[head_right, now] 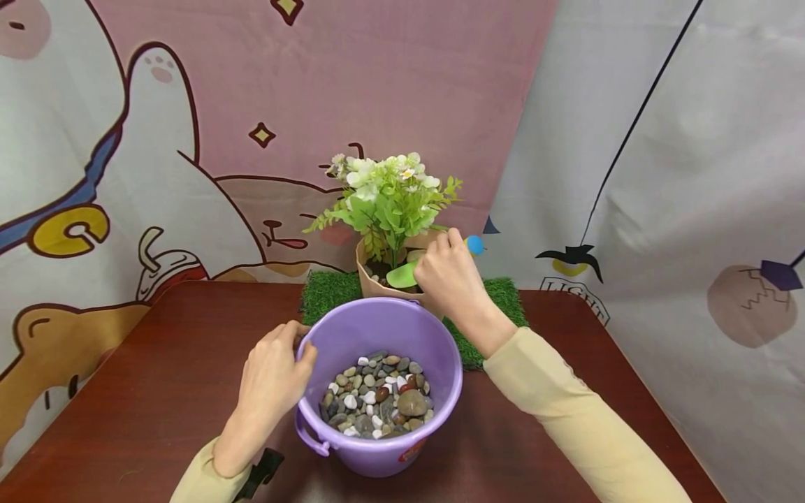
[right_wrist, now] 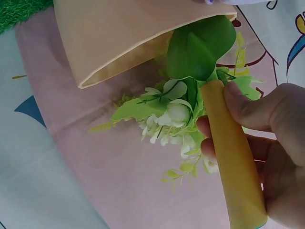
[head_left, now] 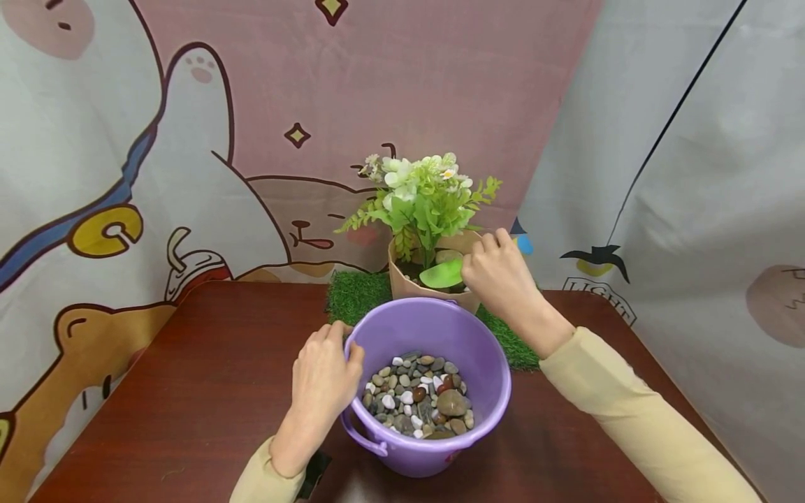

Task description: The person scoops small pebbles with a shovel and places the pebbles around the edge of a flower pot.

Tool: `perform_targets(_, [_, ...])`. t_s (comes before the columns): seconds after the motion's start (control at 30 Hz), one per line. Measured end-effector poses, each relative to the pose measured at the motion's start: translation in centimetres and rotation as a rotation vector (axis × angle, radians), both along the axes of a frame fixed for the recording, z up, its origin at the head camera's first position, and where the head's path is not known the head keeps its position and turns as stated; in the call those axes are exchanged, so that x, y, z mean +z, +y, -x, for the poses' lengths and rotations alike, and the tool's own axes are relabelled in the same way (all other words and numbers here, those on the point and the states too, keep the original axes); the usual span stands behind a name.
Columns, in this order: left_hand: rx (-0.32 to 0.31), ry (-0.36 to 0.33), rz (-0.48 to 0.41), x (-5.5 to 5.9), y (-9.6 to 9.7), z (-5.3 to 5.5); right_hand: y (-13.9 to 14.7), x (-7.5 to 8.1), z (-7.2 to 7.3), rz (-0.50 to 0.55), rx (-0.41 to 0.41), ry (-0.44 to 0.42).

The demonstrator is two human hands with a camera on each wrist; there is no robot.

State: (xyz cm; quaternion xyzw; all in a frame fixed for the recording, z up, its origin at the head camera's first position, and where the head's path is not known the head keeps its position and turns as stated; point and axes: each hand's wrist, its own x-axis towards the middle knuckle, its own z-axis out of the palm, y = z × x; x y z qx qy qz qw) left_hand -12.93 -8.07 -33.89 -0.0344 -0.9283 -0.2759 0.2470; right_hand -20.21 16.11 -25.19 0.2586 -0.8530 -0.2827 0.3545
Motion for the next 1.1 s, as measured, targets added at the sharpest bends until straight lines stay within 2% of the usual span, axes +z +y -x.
perform_targets(0.17, [0.000,-0.002,0.001,0.0,0.0,0.0,0.5,-0.5,-0.6,0.049,0.008,0.037])
perform_targets(0.33, [0.001,-0.001,0.003,0.1,0.0,0.0,1.4,-1.0,-1.2,0.127,0.055,0.078])
perform_targets(0.7, [-0.001,-0.006,0.003,0.1,0.0,0.0,2.9,-1.4,-2.9,0.230,0.260,0.183])
perform_targets(0.9, [0.002,-0.017,0.002,0.2,0.0,-0.1,2.8,-1.8,-3.9,0.190,0.334,0.135])
perform_targets(1.1, [-0.003,-0.009,0.002,0.2,0.1,-0.1,2.3,-2.7,-3.9,0.110,0.405,0.043])
